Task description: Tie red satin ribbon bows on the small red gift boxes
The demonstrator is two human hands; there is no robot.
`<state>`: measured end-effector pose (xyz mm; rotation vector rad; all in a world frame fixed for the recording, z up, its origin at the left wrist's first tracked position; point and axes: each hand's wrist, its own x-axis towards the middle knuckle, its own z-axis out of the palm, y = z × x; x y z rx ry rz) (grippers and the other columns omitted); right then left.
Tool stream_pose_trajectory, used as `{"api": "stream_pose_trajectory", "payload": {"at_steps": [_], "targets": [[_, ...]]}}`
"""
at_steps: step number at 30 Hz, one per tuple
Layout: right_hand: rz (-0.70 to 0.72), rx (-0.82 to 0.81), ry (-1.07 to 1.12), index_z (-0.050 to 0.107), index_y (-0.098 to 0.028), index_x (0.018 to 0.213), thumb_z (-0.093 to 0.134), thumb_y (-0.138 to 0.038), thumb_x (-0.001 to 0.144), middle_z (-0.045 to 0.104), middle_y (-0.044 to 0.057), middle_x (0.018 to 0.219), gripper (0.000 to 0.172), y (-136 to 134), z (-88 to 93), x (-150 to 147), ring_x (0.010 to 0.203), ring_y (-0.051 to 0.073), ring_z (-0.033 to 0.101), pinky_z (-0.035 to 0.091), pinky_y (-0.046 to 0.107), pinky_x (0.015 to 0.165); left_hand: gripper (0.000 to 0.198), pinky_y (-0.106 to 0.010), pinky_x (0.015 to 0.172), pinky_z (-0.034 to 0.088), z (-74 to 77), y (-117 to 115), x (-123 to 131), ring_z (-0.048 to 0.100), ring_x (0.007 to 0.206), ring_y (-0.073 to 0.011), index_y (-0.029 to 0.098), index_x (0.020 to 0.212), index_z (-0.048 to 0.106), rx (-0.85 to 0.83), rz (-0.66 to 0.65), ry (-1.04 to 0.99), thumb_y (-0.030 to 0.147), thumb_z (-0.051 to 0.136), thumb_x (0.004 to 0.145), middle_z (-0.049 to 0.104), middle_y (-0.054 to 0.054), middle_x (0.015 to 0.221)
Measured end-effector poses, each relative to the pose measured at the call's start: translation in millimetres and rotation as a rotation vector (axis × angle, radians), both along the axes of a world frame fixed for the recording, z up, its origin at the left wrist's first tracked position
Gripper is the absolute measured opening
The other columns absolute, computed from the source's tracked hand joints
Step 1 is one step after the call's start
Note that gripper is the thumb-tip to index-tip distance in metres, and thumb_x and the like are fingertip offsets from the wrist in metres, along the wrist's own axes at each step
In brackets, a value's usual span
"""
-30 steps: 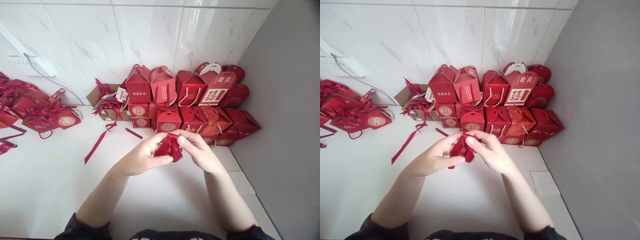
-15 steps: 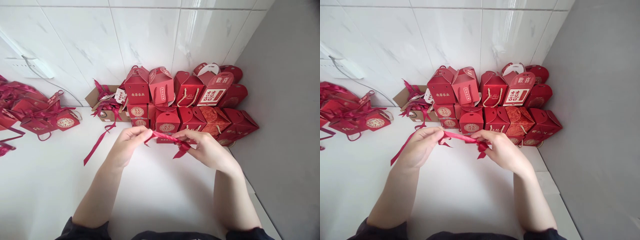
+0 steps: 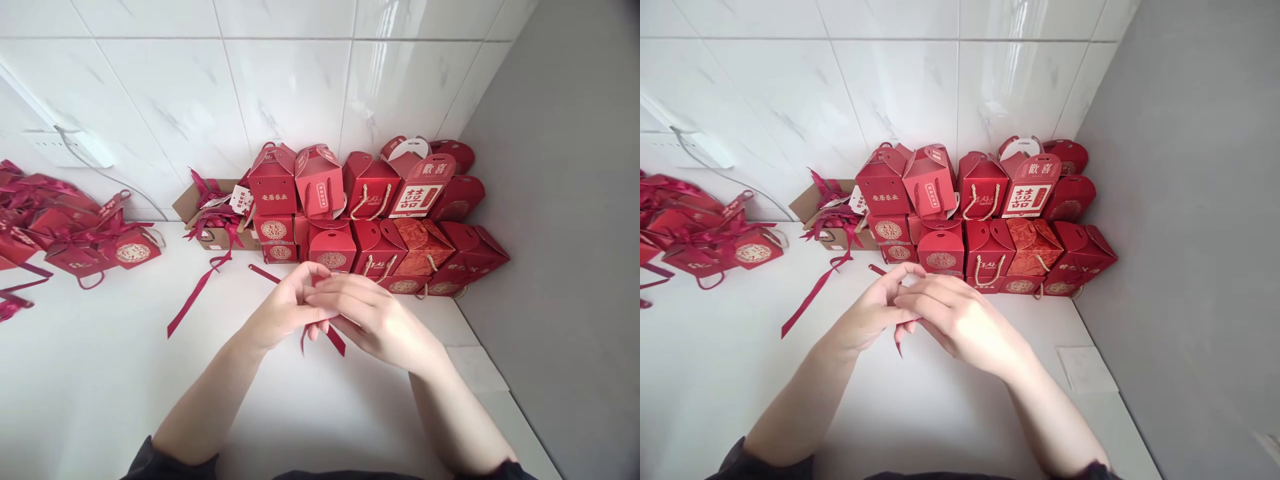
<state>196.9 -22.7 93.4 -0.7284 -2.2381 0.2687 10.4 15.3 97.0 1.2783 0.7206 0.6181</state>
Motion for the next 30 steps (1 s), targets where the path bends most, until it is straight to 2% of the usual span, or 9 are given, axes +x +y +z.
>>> {"api": "stream_pose_trajectory", "payload": {"at_steps": [4,7,9,12,15,18,20,25,30], "targets": [[-0.044,-0.187,0.083,0.059,-0.024,0.123,0.045,-0.008,0.095,0.069,0.007,0.112,0.035,-1,-4.2,0,0.108,0.021,0.062,0.054,0.036,0.09,0.06,-0.02,0.049,0.044,-1.9,7,-3,0.054,0.046,-0.0076,0.022,0.127,0.043,0.016,-0.045,0.048,0.024,0.075,0.076,0.059,0.008,0.06],[-0.194,-0.321,0.17,0.064,-0.024,0.111,0.044,-0.01,0.093,0.069,0.006,0.106,0.03,-7,5.3,15,0.098,0.021,0.065,0.055,0.032,0.08,0.05,-0.025,0.062,0.05,-6.1,15,-6,0.059,0.059,-0.0101,0.022,0.124,0.051,0.143,0.033,0.13,0.031,0.071,0.08,0.062,0.004,0.068],[-0.299,-0.421,0.244,0.064,-0.023,0.106,0.042,-0.007,0.089,0.068,0.004,0.101,0.032,-13,13.6,28,0.084,0.018,0.065,0.053,0.028,0.068,0.043,-0.03,0.076,0.052,-8.9,23,-7,0.064,0.082,-0.0152,0.022,0.12,0.054,0.351,0.185,0.206,0.036,0.068,0.082,0.067,-0.003,0.091],[-0.341,-0.493,0.345,0.061,-0.024,0.1,0.039,-0.003,0.082,0.065,0.001,0.094,0.035,-22,23.5,47,0.064,0.012,0.056,0.044,0.023,0.053,0.048,-0.037,0.094,0.048,-10.0,41,-6,0.054,0.118,-0.0232,0.025,0.123,0.054,0.752,0.389,0.372,0.04,0.069,0.08,0.056,-0.008,0.129],[-0.271,-0.496,0.307,0.062,-0.024,0.099,0.044,-0.006,0.083,0.063,0.001,0.092,0.03,-30,29.1,59,0.062,0.011,0.052,0.041,0.023,0.052,0.062,-0.042,0.111,0.034,-8.5,64,0,0.04,0.135,-0.0262,0.028,0.133,0.049,1.036,0.333,0.522,0.043,0.071,0.077,0.047,-0.007,0.143],[-0.264,-0.481,0.277,0.063,-0.023,0.097,0.052,-0.015,0.087,0.064,0.003,0.09,0.017,-34,30.9,64,0.071,0.015,0.056,0.043,0.025,0.057,0.074,-0.046,0.112,0.032,-9.3,87,7,0.036,0.138,-0.0293,0.027,0.142,0.041,1.04,0.174,0.642,0.052,0.068,0.078,0.043,-0.009,0.147],[-0.331,-0.479,0.316,0.063,-0.022,0.095,0.056,-0.025,0.09,0.065,0.004,0.091,0.01,-34,30.6,66,0.077,0.017,0.058,0.045,0.026,0.061,0.077,-0.048,0.112,0.032,-12.0,96,12,0.033,0.139,-0.0307,0.024,0.144,0.038,1.021,0.15,0.694,0.056,0.065,0.079,0.041,-0.01,0.15],[-0.609,-0.45,0.296,0.061,-0.021,0.083,0.055,-0.043,0.091,0.054,-0.001,0.065,0.025,-30,29.3,73,0.055,0.012,0.048,0.04,0.025,0.051,0.079,-0.049,0.111,0.032,-15.4,101,17,0.031,0.139,-0.032,0.023,0.144,0.038,1.068,0.166,0.743,0.055,0.066,0.078,0.041,-0.012,0.147],[-0.677,-0.419,0.343,0.056,-0.02,0.071,0.047,-0.043,0.095,0.051,0.0,0.06,0.035,-28,30.0,79,0.054,0.013,0.047,0.039,0.025,0.05,0.082,-0.051,0.107,0.036,-11.3,89,17,0.041,0.131,-0.034,0.028,0.145,0.036,1.083,0.156,0.801,0.054,0.069,0.074,0.044,-0.012,0.139]]}}
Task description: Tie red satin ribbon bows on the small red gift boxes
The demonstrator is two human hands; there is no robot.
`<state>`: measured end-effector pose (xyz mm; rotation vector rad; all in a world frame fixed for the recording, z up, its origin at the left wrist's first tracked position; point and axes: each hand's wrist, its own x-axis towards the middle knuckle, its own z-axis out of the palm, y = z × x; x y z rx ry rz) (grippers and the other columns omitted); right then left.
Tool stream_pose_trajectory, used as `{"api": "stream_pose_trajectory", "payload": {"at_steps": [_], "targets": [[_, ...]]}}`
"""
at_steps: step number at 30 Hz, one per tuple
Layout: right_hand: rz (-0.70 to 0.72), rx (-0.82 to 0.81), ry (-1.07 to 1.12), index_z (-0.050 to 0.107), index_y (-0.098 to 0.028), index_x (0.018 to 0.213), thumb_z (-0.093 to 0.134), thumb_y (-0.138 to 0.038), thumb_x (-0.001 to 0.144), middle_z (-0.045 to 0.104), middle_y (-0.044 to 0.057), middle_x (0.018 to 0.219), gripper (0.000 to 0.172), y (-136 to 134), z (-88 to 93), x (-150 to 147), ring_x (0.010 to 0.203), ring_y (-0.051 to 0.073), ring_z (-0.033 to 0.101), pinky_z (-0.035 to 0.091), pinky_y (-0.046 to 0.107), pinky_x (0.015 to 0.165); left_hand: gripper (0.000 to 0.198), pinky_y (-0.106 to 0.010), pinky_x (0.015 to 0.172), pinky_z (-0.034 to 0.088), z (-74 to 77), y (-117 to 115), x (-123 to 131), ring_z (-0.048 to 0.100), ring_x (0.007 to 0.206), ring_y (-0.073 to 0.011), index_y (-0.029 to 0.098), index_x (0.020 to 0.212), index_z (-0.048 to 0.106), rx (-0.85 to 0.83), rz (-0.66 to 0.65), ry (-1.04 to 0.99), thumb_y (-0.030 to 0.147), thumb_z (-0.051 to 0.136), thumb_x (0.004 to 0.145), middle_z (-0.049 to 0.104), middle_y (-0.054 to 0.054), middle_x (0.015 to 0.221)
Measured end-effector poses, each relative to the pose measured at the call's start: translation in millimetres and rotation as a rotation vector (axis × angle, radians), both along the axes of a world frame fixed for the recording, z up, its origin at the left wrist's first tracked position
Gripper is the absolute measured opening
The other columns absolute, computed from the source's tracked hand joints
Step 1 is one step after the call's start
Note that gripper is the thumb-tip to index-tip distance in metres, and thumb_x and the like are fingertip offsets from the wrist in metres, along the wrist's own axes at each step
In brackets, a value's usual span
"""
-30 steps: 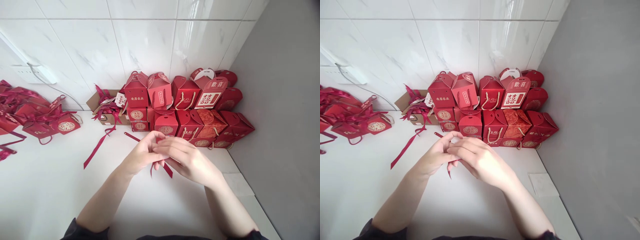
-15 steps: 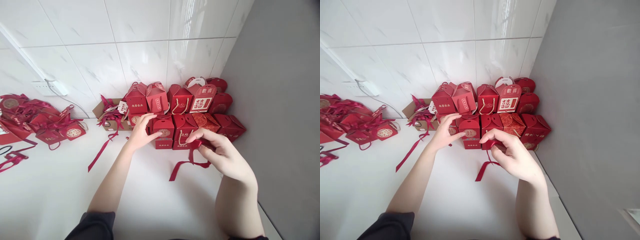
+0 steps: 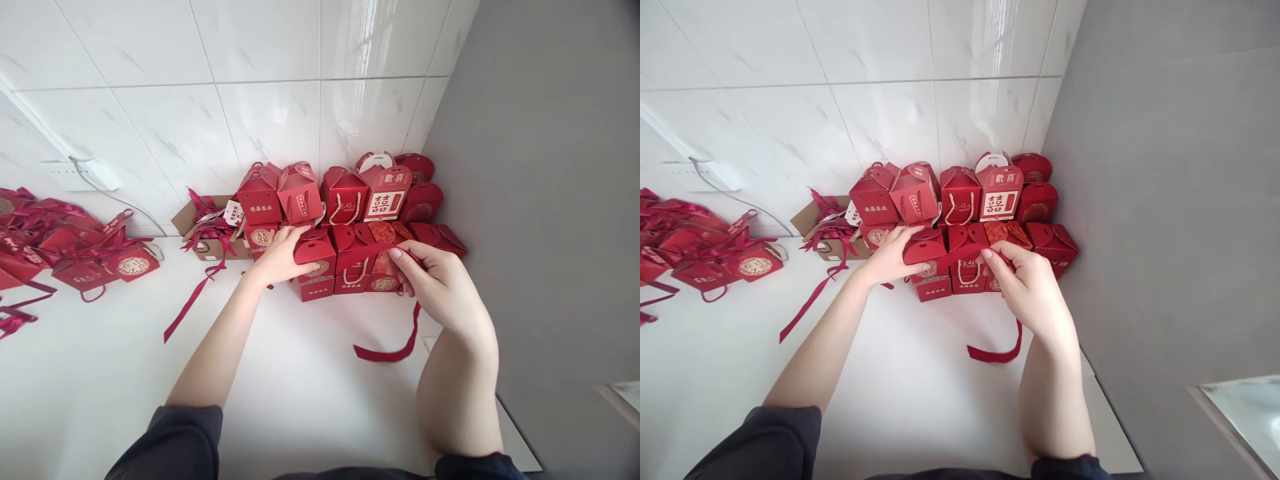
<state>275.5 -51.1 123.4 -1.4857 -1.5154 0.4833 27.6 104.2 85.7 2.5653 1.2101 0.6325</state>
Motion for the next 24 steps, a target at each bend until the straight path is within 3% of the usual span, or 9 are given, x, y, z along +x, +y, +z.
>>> {"api": "stream_pose_trajectory", "payload": {"at_steps": [5,8,12,16,19,21,24], "targets": [[-0.032,0.013,0.018,0.064,-0.024,0.102,0.043,-0.03,0.094,0.058,0.001,0.07,0.023,0,-2.9,0,0.049,0.012,0.044,0.036,0.023,0.044,0.074,-0.046,0.111,0.035,-9.8,-10,-3,0.038,0.137,-0.0312,0.026,0.144,0.036,-0.013,0.006,-0.056,0.049,0.066,0.079,0.037,-0.011,0.15],[-0.034,0.024,0.038,0.057,-0.028,0.119,0.041,-0.015,0.086,0.061,0.001,0.079,0.039,1,-5.2,-1,0.052,0.013,0.048,0.038,0.023,0.045,0.072,-0.044,0.114,0.033,-18.0,-17,-7,0.039,0.137,-0.0286,0.024,0.142,0.038,0.099,-0.001,-0.147,0.04,0.068,0.078,0.039,-0.011,0.148],[-0.005,-0.061,-0.054,0.061,-0.027,0.106,0.041,-0.014,0.083,0.059,-0.002,0.071,0.033,1,-6.3,-1,0.049,0.012,0.045,0.037,0.024,0.047,0.066,-0.042,0.112,0.037,-22.6,-33,-16,0.045,0.13,-0.0277,0.021,0.132,0.047,0.307,0.019,-0.276,0.035,0.072,0.073,0.045,-0.012,0.136],[0.131,-0.116,-0.192,0.059,-0.026,0.108,0.045,-0.01,0.077,0.066,-0.001,0.083,0.037,1,-6.4,-2,0.061,0.014,0.056,0.041,0.025,0.057,0.066,-0.043,0.107,0.041,-32.3,-64,-22,0.044,0.13,-0.0298,0.019,0.131,0.045,0.418,0.233,-0.363,0.038,0.071,0.073,0.042,-0.016,0.135],[0.328,-0.224,-0.319,0.059,-0.027,0.109,0.045,-0.008,0.077,0.07,-0.001,0.089,0.04,2,-7.9,-7,0.079,0.018,0.062,0.044,0.025,0.067,0.061,-0.045,0.107,0.038,-52.3,-92,-22,0.046,0.127,-0.0307,0.02,0.129,0.046,0.392,0.384,-0.333,0.039,0.07,0.076,0.044,-0.016,0.134],[0.416,-0.316,-0.41,0.064,-0.025,0.096,0.043,-0.008,0.079,0.071,0.001,0.085,0.032,4,-9.6,-12,0.077,0.018,0.063,0.042,0.026,0.066,0.059,-0.048,0.107,0.036,-68.9,-111,-22,0.047,0.126,-0.0324,0.021,0.127,0.047,0.358,0.473,-0.291,0.041,0.07,0.076,0.044,-0.016,0.134],[0.413,-0.395,-0.509,0.062,-0.021,0.076,0.041,-0.009,0.082,0.067,0.003,0.073,0.025,6,-11.8,-22,0.066,0.018,0.06,0.037,0.026,0.059,0.063,-0.05,0.103,0.036,-88.8,-136,-25,0.047,0.125,-0.0354,0.022,0.126,0.046,0.278,0.581,-0.245,0.049,0.071,0.074,0.046,-0.017,0.134]]}}
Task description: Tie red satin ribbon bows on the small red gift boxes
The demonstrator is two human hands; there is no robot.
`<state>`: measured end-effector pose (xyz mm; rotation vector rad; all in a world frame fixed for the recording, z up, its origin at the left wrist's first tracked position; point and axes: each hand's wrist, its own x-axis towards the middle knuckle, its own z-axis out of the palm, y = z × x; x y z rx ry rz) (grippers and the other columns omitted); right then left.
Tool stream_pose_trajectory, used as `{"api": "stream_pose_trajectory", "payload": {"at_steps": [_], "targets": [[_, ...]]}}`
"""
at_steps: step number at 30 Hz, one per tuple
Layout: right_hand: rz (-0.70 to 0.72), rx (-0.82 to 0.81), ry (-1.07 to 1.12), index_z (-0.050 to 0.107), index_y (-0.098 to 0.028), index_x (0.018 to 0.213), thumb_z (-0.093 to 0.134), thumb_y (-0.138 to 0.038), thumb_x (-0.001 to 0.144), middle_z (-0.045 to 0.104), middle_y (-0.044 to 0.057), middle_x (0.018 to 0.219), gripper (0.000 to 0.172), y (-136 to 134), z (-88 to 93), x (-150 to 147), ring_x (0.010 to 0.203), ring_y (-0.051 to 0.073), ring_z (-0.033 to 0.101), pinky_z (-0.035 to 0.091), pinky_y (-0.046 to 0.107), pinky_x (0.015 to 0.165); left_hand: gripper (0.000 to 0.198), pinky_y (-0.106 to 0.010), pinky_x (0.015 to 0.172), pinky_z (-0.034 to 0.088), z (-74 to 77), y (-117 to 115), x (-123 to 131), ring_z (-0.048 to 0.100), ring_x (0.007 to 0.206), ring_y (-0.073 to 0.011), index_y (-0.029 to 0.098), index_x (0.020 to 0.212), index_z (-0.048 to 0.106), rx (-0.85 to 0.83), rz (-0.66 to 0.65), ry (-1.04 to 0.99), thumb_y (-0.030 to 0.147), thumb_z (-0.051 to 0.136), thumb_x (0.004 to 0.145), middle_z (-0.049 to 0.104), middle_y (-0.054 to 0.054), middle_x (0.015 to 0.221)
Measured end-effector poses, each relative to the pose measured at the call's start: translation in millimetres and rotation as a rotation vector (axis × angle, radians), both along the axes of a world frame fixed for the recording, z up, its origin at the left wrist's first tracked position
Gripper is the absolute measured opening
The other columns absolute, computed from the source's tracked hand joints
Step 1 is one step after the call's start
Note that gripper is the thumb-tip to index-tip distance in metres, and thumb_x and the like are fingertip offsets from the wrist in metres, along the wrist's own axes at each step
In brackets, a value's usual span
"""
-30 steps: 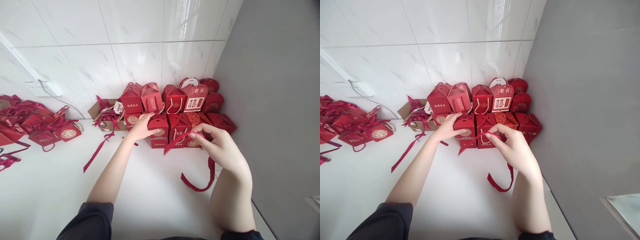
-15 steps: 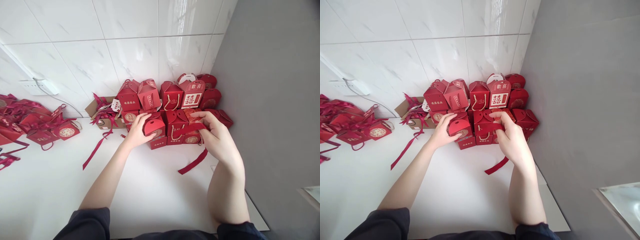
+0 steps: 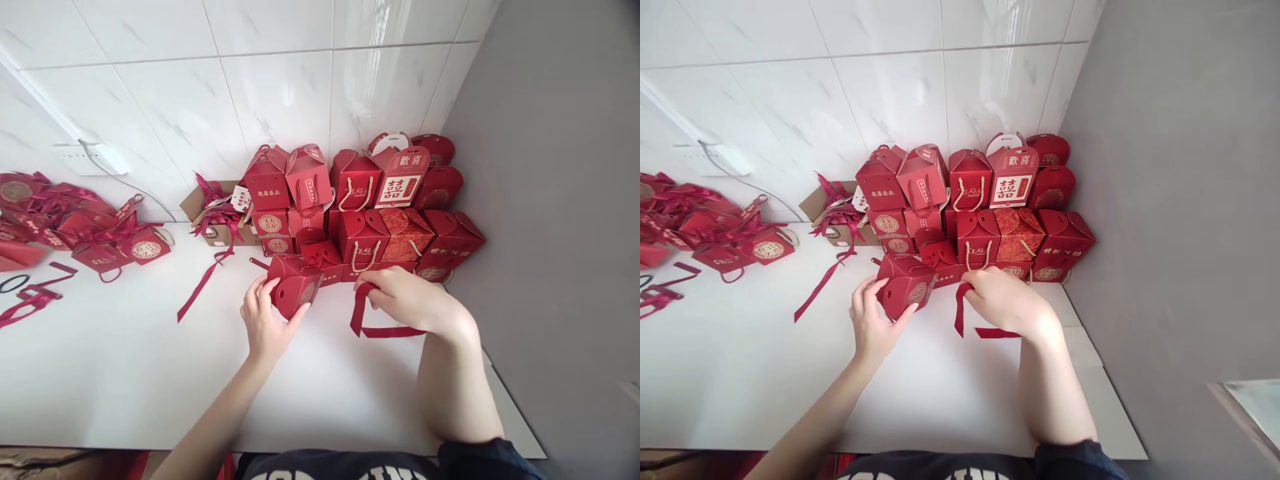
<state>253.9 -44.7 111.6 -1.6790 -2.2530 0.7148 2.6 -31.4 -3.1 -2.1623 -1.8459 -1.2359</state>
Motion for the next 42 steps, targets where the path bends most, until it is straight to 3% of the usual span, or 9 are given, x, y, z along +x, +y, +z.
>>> {"api": "stream_pose_trajectory", "payload": {"at_steps": [8,11,14,17,22,28,33,38,42], "targets": [[0.026,0.013,-0.086,0.06,-0.02,0.069,0.042,-0.015,0.087,0.065,0.004,0.07,0.026,4,-1.6,-16,0.067,0.018,0.06,0.033,0.027,0.061,0.068,-0.053,0.106,0.034,-7.4,-20,0,0.041,0.132,-0.0357,0.023,0.133,0.041,-0.113,-0.026,-0.033,0.05,0.069,0.076,0.041,-0.018,0.143],[0.038,0.009,-0.109,0.061,-0.02,0.069,0.041,-0.015,0.088,0.065,0.004,0.07,0.028,4,-0.9,-18,0.067,0.018,0.06,0.033,0.026,0.06,0.099,-0.062,0.107,0.029,-15.7,-12,4,0.029,0.14,-0.0409,0.024,0.148,0.019,-0.243,-0.041,-0.048,0.053,0.073,0.071,0.022,-0.021,0.155],[0.046,0.015,-0.119,0.061,-0.019,0.069,0.04,-0.015,0.088,0.065,0.003,0.069,0.029,2,0.3,-18,0.065,0.017,0.059,0.033,0.026,0.06,0.103,-0.053,0.097,0.044,-20.3,-10,4,0.045,0.131,-0.0366,0.026,0.153,0.004,-0.362,-0.082,-0.108,0.044,0.07,0.076,0.036,-0.02,0.146],[0.067,-0.003,-0.112,0.062,-0.019,0.07,0.041,-0.015,0.088,0.065,0.004,0.07,0.028,1,0.6,-15,0.066,0.017,0.059,0.033,0.026,0.061,0.098,-0.049,0.086,0.049,-8.3,-16,-1,0.06,0.11,-0.0343,0.026,0.153,0.009,-0.365,-0.052,0.005,0.044,0.067,0.077,0.053,-0.017,0.127],[0.092,-0.001,-0.09,0.062,-0.018,0.076,0.041,-0.014,0.088,0.066,0.004,0.074,0.025,5,-4.5,-13,0.068,0.017,0.059,0.032,0.026,0.061,0.091,-0.045,0.081,0.049,17.1,-23,-7,0.061,0.101,-0.0337,0.023,0.152,0.022,-0.329,-0.011,0.23,0.061,0.06,0.079,0.059,-0.015,0.114],[0.268,0.054,0.064,0.061,-0.021,0.106,0.039,-0.013,0.09,0.067,0.002,0.083,0.028,12,-27.5,-44,0.067,0.015,0.056,0.033,0.024,0.061,0.046,-0.03,0.068,0.049,9.4,-10,-11,0.067,0.088,-0.0226,0.026,0.133,0.051,-0.431,-0.076,0.141,0.049,0.041,0.095,0.067,-0.008,0.108],[0.391,0.105,-0.043,0.057,-0.028,0.12,0.041,-0.02,0.095,0.07,0.002,0.082,0.031,7,-57.1,-72,0.068,0.017,0.062,0.034,0.025,0.061,0.041,-0.027,0.057,0.045,11.7,-1,-18,0.062,0.058,-0.0172,0.024,0.138,0.045,-0.365,-0.072,0.055,0.035,0.035,0.099,0.068,-0.001,0.076],[0.209,0.247,-0.264,0.05,-0.021,0.127,0.04,-0.019,0.095,0.072,0.006,0.081,0.033,-7,-70.4,-75,0.064,0.022,0.066,0.029,0.029,0.054,0.032,-0.023,0.06,0.048,10.1,5,-22,0.064,0.078,-0.0139,0.025,0.123,0.051,-0.24,-0.193,-0.006,0.021,0.048,0.091,0.06,-0.006,0.122],[-0.003,0.278,-0.267,0.054,-0.02,0.109,0.04,-0.021,0.095,0.071,0.005,0.085,0.02,-15,-75.5,-63,0.06,0.021,0.065,0.025,0.028,0.049,0.017,-0.023,0.054,0.046,12.4,5,-24,0.061,0.067,-0.0091,0.023,0.093,0.06,-0.238,-0.239,0.137,0.013,0.047,0.088,0.056,-0.003,0.128]]}}
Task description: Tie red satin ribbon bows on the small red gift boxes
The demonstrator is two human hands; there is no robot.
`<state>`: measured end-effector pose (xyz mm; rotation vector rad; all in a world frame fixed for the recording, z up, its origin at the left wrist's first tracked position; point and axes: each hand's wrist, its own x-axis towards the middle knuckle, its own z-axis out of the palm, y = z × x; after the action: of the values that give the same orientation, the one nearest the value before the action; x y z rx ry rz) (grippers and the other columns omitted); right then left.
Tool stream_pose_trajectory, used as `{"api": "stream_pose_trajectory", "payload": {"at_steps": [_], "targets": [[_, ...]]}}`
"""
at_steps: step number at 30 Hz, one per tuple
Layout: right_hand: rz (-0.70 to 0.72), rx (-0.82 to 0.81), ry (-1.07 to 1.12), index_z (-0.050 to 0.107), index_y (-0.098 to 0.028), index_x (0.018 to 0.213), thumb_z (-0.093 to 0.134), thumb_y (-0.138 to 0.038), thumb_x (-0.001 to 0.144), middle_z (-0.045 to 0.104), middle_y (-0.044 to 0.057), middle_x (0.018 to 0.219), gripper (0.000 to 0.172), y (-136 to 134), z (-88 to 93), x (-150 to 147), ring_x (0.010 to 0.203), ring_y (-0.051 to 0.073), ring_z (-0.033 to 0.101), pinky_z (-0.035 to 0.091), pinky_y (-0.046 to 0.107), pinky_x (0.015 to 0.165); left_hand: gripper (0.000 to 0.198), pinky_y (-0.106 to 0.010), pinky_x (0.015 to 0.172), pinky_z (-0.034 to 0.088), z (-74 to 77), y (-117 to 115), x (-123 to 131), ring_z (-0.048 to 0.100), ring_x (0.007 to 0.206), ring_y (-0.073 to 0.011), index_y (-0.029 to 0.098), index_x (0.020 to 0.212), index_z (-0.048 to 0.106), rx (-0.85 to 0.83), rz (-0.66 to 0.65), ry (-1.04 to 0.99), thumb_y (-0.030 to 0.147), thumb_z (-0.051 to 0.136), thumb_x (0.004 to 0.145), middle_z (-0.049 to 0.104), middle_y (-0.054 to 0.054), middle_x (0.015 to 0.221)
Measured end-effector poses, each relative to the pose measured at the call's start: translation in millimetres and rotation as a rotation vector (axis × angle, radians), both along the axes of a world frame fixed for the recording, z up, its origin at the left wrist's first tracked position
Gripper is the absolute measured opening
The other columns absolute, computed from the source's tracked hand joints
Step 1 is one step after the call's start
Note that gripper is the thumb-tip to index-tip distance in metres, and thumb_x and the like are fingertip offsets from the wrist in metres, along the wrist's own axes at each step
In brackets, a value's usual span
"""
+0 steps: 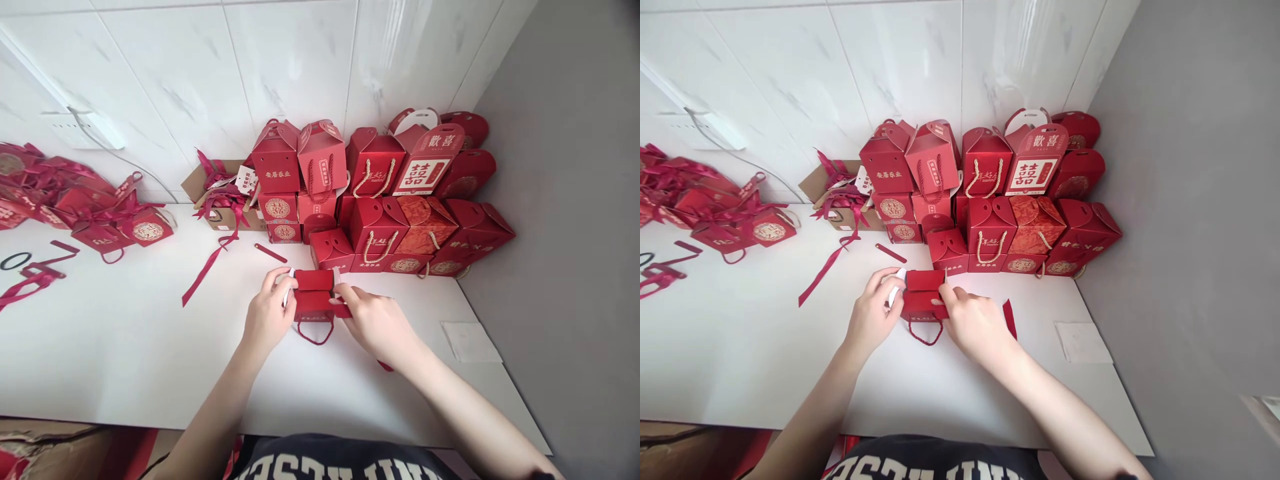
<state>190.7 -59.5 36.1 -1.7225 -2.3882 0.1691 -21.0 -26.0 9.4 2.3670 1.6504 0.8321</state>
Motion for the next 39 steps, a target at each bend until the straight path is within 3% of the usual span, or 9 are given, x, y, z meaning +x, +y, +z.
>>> {"api": "stream_pose_trajectory", "payload": {"at_steps": [4,7,13,19,26,31,33,36,39], "targets": [[-0.082,-0.058,0.183,0.05,-0.024,0.1,0.04,-0.017,0.093,0.07,0.001,0.094,0.014,-3,-7.5,12,0.061,0.018,0.062,0.032,0.026,0.052,0.023,-0.026,0.054,0.046,11.7,-3,4,0.064,0.093,-0.0171,0.022,0.077,0.064,0.069,-0.01,0.208,0.011,0.046,0.085,0.054,-0.001,0.136],[-0.079,-0.096,0.332,0.048,-0.026,0.098,0.04,-0.016,0.092,0.067,-0.002,0.099,0.014,-5,-15.0,14,0.063,0.016,0.061,0.037,0.025,0.055,0.029,-0.033,0.064,0.052,20.1,-4,10,0.056,0.117,-0.0259,0.021,0.074,0.07,0.093,-0.039,0.36,0.009,0.045,0.082,0.051,-0.003,0.142],[-0.082,-0.104,0.518,0.049,-0.027,0.097,0.043,-0.02,0.093,0.066,-0.003,0.098,0.01,-7,-30.7,11,0.07,0.016,0.061,0.043,0.026,0.064,0.034,-0.04,0.081,0.056,32.0,-2,9,0.054,0.122,-0.0262,0.023,0.102,0.073,-0.034,-0.129,0.393,0.015,0.044,0.088,0.044,-0.005,0.149],[-0.081,-0.138,0.593,0.051,-0.027,0.096,0.041,-0.031,0.098,0.067,-0.003,0.092,0.01,-6,-31.0,10,0.069,0.016,0.059,0.044,0.027,0.068,0.036,-0.045,0.093,0.051,41.0,1,4,0.047,0.13,-0.0296,0.023,0.069,0.073,-0.14,-0.188,0.321,0.042,0.052,0.09,0.041,0.0,0.152],[-0.058,-0.085,0.678,0.06,-0.025,0.097,0.039,-0.033,0.1,0.063,0.004,0.102,0.023,-8,-26.0,8,0.084,0.018,0.064,0.049,0.03,0.079,0.04,-0.046,0.101,0.047,39.3,4,1,0.046,0.131,-0.0296,0.019,0.057,0.064,-0.168,-0.255,0.235,0.04,0.054,0.09,0.042,-0.002,0.15],[-0.007,-0.019,0.779,0.055,-0.028,0.126,0.033,-0.03,0.102,0.06,0.006,0.122,0.032,-11,-26.3,10,0.103,0.018,0.063,0.048,0.029,0.087,0.01,-0.044,0.102,0.048,28.1,2,0,0.043,0.136,-0.0272,0.022,0.086,0.062,-0.177,-0.293,0.003,0.032,0.062,0.085,0.039,-0.006,0.151],[0.023,-0.047,0.798,0.05,-0.027,0.131,0.032,-0.03,0.102,0.061,0.005,0.125,0.034,-12,-28.3,11,0.105,0.018,0.063,0.048,0.029,0.088,0.034,-0.046,0.106,0.045,18.7,2,0,0.039,0.139,-0.0276,0.023,0.114,0.055,-0.128,-0.331,-0.129,0.032,0.066,0.083,0.035,-0.011,0.153],[0.09,-0.141,0.759,0.048,-0.026,0.132,0.032,-0.03,0.102,0.063,0.005,0.125,0.034,-11,-30.8,11,0.103,0.019,0.064,0.048,0.03,0.088,0.077,-0.048,0.113,0.037,2.4,4,1,0.032,0.143,-0.0284,0.023,0.146,0.027,-0.1,-0.349,-0.199,0.035,0.069,0.082,0.028,-0.015,0.156],[0.103,-0.24,0.714,0.05,-0.026,0.13,0.031,-0.033,0.103,0.066,0.004,0.118,0.034,-9,-29.3,9,0.091,0.019,0.066,0.048,0.032,0.085,0.083,-0.049,0.117,0.031,-9.3,8,1,0.029,0.144,-0.0282,0.027,0.152,0.02,-0.164,-0.39,-0.063,0.035,0.066,0.083,0.034,-0.011,0.155]]}}
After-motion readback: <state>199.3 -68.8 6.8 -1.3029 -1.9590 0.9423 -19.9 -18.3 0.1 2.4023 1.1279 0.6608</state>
